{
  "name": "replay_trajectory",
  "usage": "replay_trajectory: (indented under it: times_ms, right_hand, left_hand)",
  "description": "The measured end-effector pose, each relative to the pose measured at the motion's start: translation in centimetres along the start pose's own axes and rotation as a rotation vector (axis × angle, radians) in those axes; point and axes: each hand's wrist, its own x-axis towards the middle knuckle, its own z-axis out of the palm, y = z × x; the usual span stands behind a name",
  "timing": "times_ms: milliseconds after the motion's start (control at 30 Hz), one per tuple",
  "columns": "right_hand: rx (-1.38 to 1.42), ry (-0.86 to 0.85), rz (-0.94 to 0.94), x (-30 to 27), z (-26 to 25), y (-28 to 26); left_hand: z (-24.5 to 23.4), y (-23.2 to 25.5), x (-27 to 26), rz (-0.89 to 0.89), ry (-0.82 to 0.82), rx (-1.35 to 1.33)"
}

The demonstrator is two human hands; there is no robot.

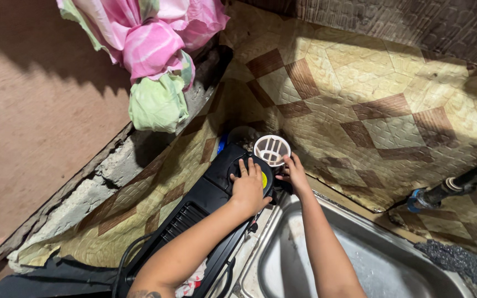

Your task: The person wipes a coffee machine with a cloth, fills a mug with water, spoons instant coffee powder from a jar into the mug, pours syrup from a bottle, and stirs the drink. They then open the machine, remove the filter basket, rinse it under the tap, and scrub it with a sponge and dish soap.

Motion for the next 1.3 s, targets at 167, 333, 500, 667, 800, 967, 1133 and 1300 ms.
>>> replay_trajectory:
  times_ms: [167, 333, 500, 667, 800, 967, 1133, 1300]
  right_hand:
    - [0.015, 0.057, 0.016, 2.4, 1.5, -1.8]
    - [-0.085, 0.123, 0.025, 4.7, 2.8, -2.2]
    - [-0.093, 0.157, -0.030, 5.8, 3.3, -4.2]
    - [-0.089, 0.117, -0.151, 3.0, 3.1, -7.1]
    - [-0.023, 0.182, -0.298, -1.2, 3.1, -9.8]
    - [0.108, 0.212, -0.385, -7.7, 2.0, -11.6]
    - [0.195, 0.170, -0.334, -12.8, -0.2, -11.5]
    - [0.135, 0.164, -0.243, -17.4, -4.8, -10.6]
  left_hand:
    - [-0.6, 0.2, -0.1, 0.006, -0.021, 0.016]
    - [-0.5, 0.1, 0.1, 0.018, -0.026, 0.030]
    - [0.0, 0.2, 0.3, 0.024, -0.031, 0.056]
    - [0.0, 0.2, 0.4, 0.015, -0.024, 0.051]
    - [-0.6, -0.3, -0.2, 0.003, -0.010, -0.081]
    - [-2.0, -0.2, -2.7, 0.020, 0.070, -0.235]
    - [-3.7, 1.5, -5.5, 0.089, 0.331, -0.397]
    - [-4.1, 6.2, -8.1, 0.214, 0.450, -0.763]
